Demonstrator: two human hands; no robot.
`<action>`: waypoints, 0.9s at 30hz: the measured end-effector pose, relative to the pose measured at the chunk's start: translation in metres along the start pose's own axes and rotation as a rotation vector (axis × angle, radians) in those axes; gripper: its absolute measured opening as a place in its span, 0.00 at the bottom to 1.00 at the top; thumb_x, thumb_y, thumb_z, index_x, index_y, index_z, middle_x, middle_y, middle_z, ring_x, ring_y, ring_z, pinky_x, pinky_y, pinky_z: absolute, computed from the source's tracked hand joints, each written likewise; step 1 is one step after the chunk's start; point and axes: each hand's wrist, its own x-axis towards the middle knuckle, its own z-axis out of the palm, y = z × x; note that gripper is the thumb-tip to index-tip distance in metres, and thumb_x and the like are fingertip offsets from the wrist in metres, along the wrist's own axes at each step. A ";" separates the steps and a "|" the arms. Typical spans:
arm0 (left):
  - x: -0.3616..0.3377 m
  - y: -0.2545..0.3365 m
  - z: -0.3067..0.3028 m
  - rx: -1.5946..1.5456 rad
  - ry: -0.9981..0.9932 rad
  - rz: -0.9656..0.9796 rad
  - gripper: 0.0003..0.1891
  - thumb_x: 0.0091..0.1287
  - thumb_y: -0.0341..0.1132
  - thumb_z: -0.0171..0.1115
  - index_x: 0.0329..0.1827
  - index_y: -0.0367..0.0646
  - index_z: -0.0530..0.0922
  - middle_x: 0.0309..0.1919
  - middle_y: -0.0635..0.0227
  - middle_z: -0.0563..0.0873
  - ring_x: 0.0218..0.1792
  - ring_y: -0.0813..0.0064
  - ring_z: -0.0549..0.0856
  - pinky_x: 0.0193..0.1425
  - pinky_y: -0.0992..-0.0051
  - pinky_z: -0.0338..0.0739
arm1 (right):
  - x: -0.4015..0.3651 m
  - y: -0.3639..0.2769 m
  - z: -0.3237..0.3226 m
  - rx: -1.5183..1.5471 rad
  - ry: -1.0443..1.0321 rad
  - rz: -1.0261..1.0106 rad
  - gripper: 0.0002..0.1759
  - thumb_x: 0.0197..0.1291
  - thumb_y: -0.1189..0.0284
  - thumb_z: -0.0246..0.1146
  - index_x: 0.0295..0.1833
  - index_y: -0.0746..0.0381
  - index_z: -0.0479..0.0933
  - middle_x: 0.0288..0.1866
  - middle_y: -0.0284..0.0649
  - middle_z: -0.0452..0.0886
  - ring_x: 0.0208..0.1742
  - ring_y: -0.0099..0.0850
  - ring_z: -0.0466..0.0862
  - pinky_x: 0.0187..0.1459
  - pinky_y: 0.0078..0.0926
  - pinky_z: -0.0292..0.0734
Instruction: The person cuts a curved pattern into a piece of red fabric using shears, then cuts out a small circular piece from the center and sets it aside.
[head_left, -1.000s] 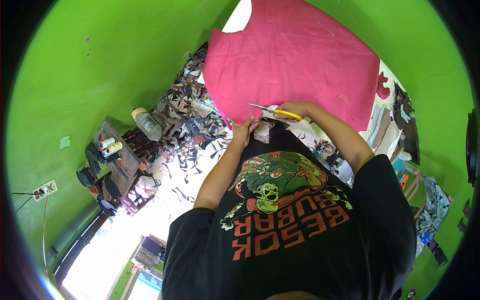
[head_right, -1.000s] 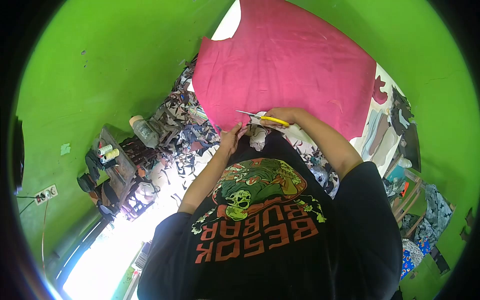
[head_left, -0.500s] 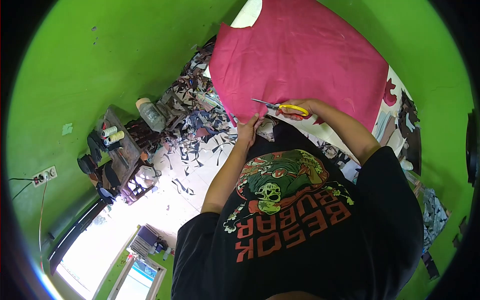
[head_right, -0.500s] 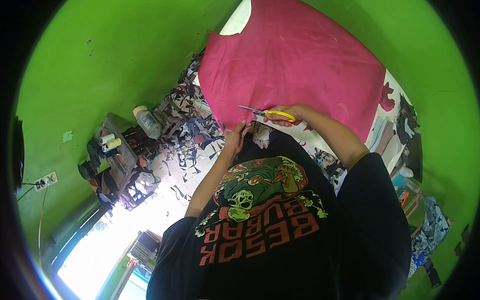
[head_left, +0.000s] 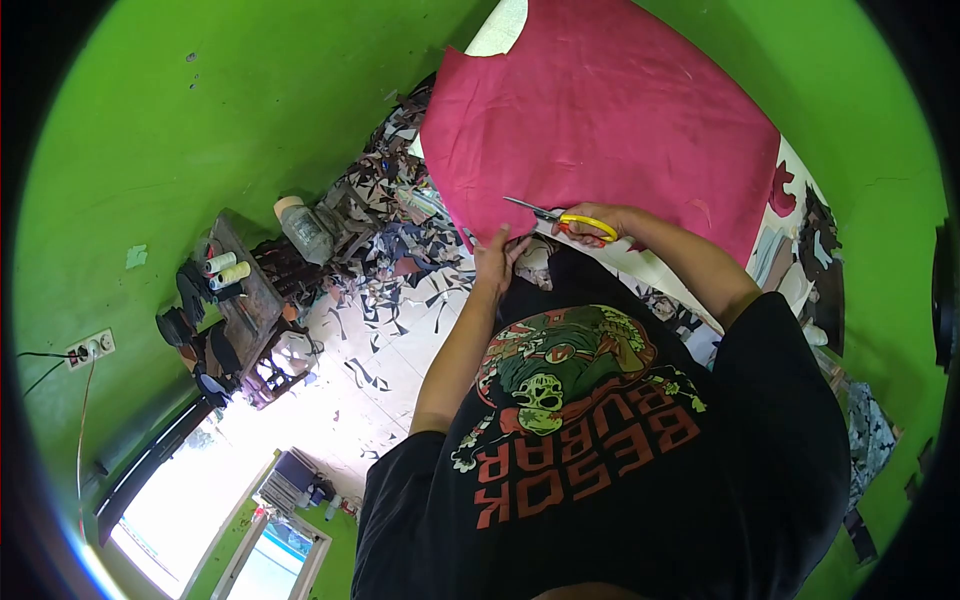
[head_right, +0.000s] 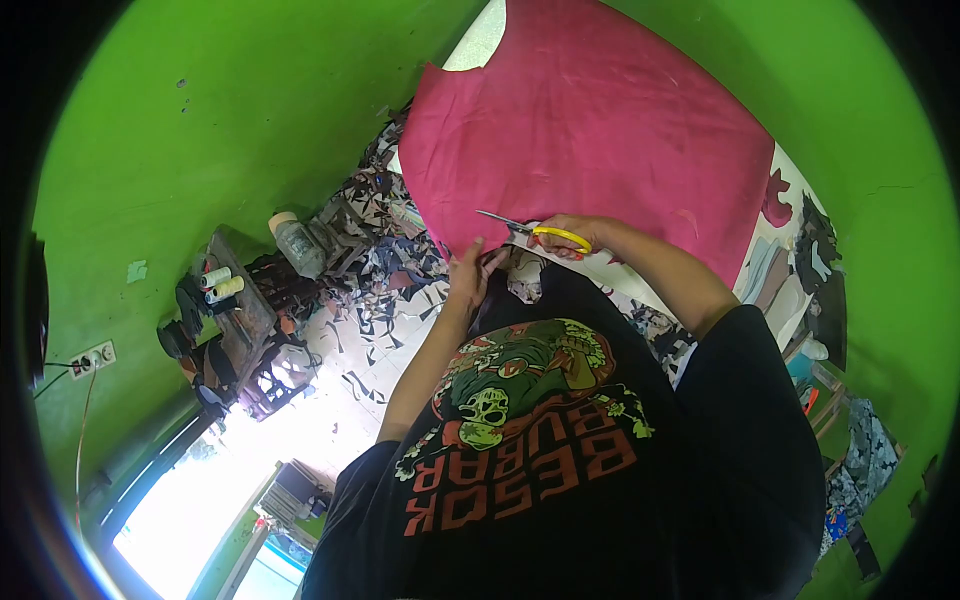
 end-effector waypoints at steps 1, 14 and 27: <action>0.002 0.006 0.003 -0.106 0.043 -0.015 0.30 0.63 0.27 0.72 0.67 0.44 0.67 0.56 0.60 0.83 0.50 0.60 0.87 0.51 0.61 0.88 | -0.001 -0.001 0.001 0.006 -0.009 -0.006 0.25 0.69 0.56 0.64 0.59 0.64 0.71 0.21 0.24 0.64 0.15 0.14 0.65 0.14 0.17 0.63; 0.013 -0.006 -0.005 0.106 0.122 0.144 0.39 0.61 0.24 0.73 0.73 0.50 0.61 0.63 0.62 0.78 0.55 0.61 0.85 0.51 0.60 0.86 | 0.005 -0.008 -0.001 -0.063 0.007 0.051 0.26 0.66 0.63 0.68 0.63 0.64 0.70 0.26 0.27 0.68 0.16 0.15 0.68 0.16 0.17 0.64; -0.003 -0.001 0.009 0.128 0.152 0.205 0.33 0.61 0.25 0.74 0.68 0.43 0.68 0.58 0.61 0.82 0.54 0.65 0.86 0.53 0.64 0.86 | 0.002 -0.016 0.001 -0.043 -0.084 0.034 0.27 0.71 0.53 0.62 0.61 0.64 0.71 0.20 0.24 0.62 0.16 0.15 0.66 0.14 0.18 0.64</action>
